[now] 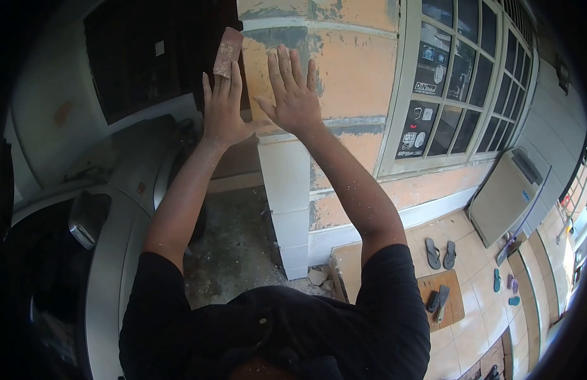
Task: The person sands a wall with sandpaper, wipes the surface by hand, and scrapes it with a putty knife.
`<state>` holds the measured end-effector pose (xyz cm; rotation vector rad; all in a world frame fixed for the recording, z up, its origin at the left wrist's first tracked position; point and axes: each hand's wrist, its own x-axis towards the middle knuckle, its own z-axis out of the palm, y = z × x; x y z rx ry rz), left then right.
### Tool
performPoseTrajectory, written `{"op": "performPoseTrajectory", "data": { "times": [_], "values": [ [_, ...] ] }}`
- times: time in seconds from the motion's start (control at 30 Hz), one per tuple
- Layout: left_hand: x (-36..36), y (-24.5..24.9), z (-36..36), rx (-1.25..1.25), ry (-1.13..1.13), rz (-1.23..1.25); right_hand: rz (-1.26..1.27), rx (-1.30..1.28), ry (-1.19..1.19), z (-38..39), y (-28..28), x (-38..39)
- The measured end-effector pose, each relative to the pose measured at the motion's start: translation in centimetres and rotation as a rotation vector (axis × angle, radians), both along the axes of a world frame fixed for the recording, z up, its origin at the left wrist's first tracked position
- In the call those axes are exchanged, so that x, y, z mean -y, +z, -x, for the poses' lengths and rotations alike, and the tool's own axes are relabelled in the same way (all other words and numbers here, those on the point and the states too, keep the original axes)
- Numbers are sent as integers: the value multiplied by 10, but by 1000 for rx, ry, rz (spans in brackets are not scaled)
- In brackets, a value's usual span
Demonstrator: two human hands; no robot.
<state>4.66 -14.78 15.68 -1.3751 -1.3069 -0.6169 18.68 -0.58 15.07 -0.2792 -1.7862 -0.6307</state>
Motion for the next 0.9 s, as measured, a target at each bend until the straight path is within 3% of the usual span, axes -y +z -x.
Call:
{"op": "performPoseTrajectory", "data": {
  "times": [0.43, 0.73, 0.83, 0.9],
  "values": [
    [-9, 4, -17, 38, 118, -48, -12, 53, 152, -1, -4, -13],
    [-50, -7, -56, 75, 0, -93, -22, 113, 168, -37, -10, -49],
    [-63, -18, -55, 86, -56, -116, 49, 88, 209, -50, -4, -62],
    [-70, -27, -45, 45, -71, -94, 188, -22, 370, -63, 3, -70]
  ]
}}
